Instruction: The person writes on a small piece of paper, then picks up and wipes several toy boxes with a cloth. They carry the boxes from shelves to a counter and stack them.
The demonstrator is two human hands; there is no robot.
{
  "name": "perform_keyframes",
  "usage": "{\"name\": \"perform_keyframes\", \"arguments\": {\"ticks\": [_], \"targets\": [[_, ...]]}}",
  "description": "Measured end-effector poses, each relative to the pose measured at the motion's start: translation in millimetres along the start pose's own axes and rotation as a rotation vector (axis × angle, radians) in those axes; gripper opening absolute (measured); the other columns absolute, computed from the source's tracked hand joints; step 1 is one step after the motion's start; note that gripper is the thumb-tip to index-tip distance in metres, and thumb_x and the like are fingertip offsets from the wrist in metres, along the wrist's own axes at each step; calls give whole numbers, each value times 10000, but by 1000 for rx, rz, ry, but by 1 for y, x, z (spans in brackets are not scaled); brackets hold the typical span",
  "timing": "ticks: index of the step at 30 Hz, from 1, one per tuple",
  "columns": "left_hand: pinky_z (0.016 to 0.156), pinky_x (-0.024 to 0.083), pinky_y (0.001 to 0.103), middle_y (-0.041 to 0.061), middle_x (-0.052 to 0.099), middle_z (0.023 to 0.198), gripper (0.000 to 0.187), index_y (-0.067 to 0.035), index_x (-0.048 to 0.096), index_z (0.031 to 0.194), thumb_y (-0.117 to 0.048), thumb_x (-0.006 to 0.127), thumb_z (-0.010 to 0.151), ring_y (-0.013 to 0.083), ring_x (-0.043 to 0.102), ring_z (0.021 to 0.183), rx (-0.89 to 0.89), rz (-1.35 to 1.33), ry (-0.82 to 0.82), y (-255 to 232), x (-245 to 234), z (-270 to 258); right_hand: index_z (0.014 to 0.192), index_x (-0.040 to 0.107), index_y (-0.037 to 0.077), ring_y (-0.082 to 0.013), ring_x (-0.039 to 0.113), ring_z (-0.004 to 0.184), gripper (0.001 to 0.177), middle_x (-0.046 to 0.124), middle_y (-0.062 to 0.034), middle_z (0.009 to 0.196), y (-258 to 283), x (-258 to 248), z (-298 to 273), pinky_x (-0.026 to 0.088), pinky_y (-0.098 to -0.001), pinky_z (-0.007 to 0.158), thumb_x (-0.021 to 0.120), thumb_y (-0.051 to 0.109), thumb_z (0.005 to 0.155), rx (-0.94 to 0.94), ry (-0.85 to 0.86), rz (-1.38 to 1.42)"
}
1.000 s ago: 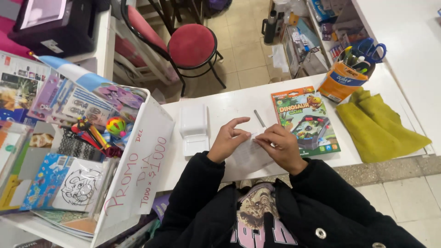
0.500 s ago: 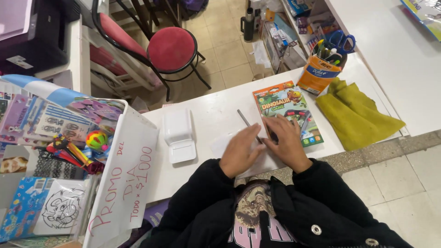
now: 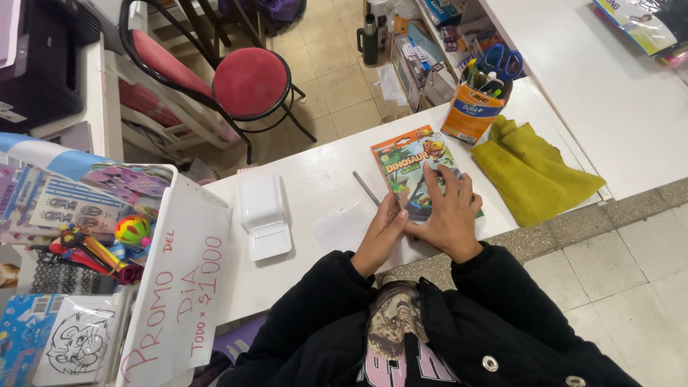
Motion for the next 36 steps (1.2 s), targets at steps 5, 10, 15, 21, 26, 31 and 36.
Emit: {"name": "perform_keyframes", "arguments": {"ticks": [5, 10, 15, 21, 26, 31, 36], "targets": [[1186, 358, 383, 160, 358, 1645, 712, -5, 179, 1633, -251, 524, 1061, 258, 395, 1483, -64, 1, -116, 6, -28, -12, 1573, 377, 164, -488, 326, 1403, 1169, 356, -186, 1537, -2, -25, 1, 300, -683, 991, 809, 595, 575, 9, -2, 111], [1152, 424, 453, 124, 328, 1652, 719, -50, 212, 1625, -282, 544, 1032, 289, 442, 1449, 18, -24, -288, -30, -45, -20, 1654, 221, 119, -420, 290, 1530, 1260, 268, -219, 1626, 17, -65, -1, 281, -590, 1233, 796, 652, 668, -159, 3, 656], [1177, 455, 383, 119, 455, 1600, 681, -60, 290, 1587, -326, 630, 1061, 219, 480, 1460, 209, -100, -51, -80, -8, -34, 1685, -70, 123, -395, 239, 1594, 1387, 100, -176, 1752, 69, -50, -39, 222, -494, 1288, 771, 655, 720, -167, 632, 1648], [950, 562, 321, 98, 708, 1230, 454, 33, 476, 1346, -155, 680, 987, 159, 688, 1077, 150, -136, -265, -110, -22, -43, 1618, 209, 22, -339, 436, 1431, 967, 375, -197, 1614, 10, -31, -44, 379, -498, 1159, 766, 204, 849, 55, 207, 1500], [841, 573, 306, 155, 723, 1144, 369, 41, 468, 1253, -142, 681, 1013, 152, 697, 972, 115, -89, -165, -90, -3, -49, 1262, 540, 8, -257, 567, 1257, 315, 519, -132, 1409, -39, -88, -60, 483, -420, 1059, 659, 31, 971, 123, -281, 1429], [877, 564, 305, 176, 714, 1159, 410, 55, 475, 1300, -129, 690, 1003, 155, 692, 1003, 88, -83, -79, -84, 45, -50, 1037, 635, 21, -220, 537, 1294, 45, 534, -106, 1359, -35, -166, -74, 420, -355, 1162, 653, 46, 1005, 50, -476, 1051], [964, 553, 326, 186, 690, 1235, 446, 68, 455, 1361, -103, 667, 1008, 170, 676, 1103, 96, -45, 63, -73, 100, -52, 1023, 667, 26, -218, 565, 1250, 63, 534, -112, 1348, -63, -208, -103, 439, -350, 1124, 690, 70, 985, 118, -602, 833]]}}
Point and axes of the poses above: each hand's wrist, its own z-axis towards the middle knuckle, its own x-axis out of the palm, y = z × x, the point moved 10 cm from there along z, towards the middle knuckle
